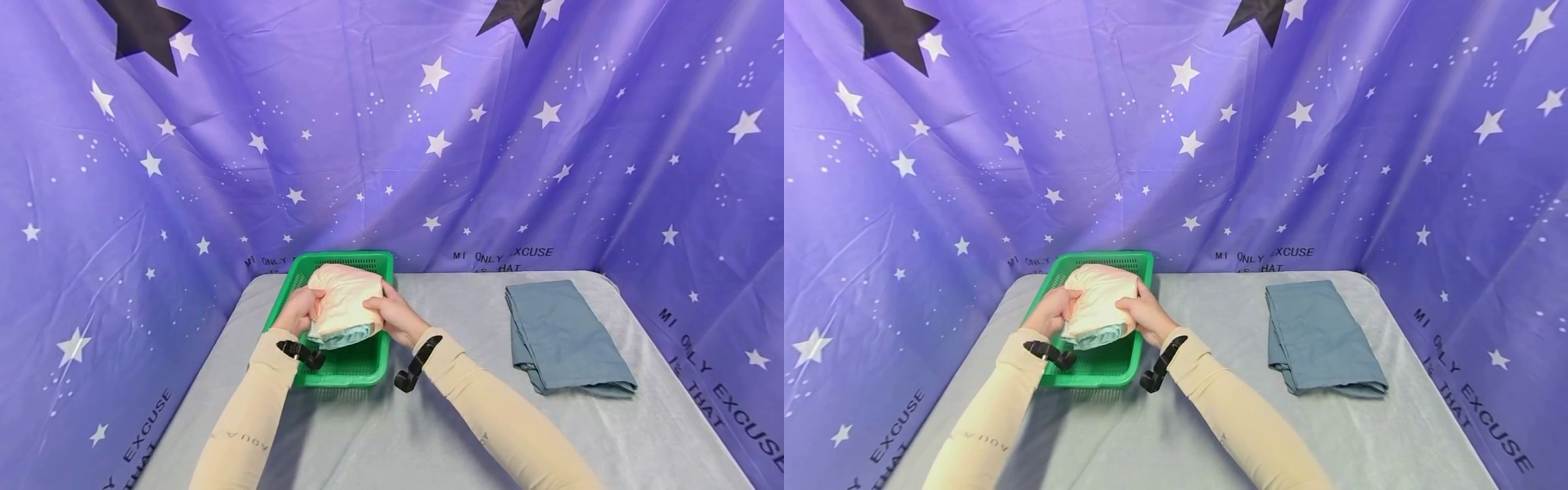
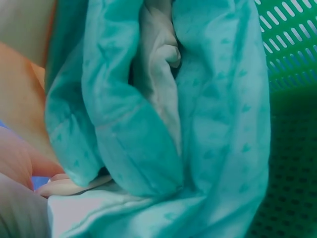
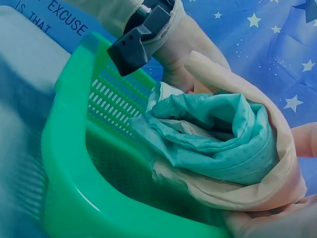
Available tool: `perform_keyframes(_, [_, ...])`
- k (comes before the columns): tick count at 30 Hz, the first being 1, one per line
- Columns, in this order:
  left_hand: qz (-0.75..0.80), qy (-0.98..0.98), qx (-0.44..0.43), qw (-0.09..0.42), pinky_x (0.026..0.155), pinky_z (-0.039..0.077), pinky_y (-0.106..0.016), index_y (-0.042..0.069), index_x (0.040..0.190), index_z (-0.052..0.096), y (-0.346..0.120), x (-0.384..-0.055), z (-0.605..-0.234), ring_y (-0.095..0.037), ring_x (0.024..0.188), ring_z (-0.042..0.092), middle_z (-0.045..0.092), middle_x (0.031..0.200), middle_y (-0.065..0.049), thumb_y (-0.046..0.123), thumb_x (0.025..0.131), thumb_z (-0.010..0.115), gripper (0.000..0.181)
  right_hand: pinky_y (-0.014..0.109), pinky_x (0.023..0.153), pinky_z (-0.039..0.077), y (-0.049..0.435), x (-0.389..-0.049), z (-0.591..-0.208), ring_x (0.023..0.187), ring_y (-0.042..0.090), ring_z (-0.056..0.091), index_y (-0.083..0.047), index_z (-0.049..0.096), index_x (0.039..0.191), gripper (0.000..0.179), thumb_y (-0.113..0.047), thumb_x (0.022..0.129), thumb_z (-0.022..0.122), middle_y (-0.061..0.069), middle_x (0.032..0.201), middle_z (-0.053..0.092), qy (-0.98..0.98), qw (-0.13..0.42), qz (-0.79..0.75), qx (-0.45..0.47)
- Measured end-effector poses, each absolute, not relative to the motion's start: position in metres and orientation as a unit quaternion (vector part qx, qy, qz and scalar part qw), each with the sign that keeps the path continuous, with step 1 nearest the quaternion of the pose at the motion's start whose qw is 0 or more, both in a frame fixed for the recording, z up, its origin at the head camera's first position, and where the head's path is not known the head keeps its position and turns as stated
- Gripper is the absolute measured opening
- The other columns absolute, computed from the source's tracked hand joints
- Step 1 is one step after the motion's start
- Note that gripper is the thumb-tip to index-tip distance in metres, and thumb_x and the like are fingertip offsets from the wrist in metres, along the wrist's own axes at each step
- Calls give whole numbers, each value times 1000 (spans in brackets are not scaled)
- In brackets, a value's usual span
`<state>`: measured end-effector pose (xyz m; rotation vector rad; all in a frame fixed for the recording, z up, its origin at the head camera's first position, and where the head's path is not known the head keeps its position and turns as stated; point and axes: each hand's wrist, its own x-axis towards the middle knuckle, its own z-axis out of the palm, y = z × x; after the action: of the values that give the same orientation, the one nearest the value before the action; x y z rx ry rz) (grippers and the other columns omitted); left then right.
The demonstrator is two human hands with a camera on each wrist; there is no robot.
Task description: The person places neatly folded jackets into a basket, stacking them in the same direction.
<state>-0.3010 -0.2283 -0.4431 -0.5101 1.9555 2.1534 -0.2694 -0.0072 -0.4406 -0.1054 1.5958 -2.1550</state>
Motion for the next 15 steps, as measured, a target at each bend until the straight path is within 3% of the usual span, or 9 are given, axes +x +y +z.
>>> perform_keyframes(8, [718,662,-190,101,36,38,-18,6,89,56,-228,-306,-448,-6,34,42,45,49,6,1,102,51,15,26,72,57,-8,-271,-441,86,15,63,-24,16,165,80,-4,99,56,16,137,53,572,234,-786,-25])
perform_keyframes(15, [706,673,-196,100,37,35,-17,7,85,58,-230,-305,-453,-5,34,38,42,48,7,2,102,52,19,28,77,56,-7,-272,-445,88,15,64,-20,8,166,82,-7,100,55,16,133,56,608,233,-757,-50])
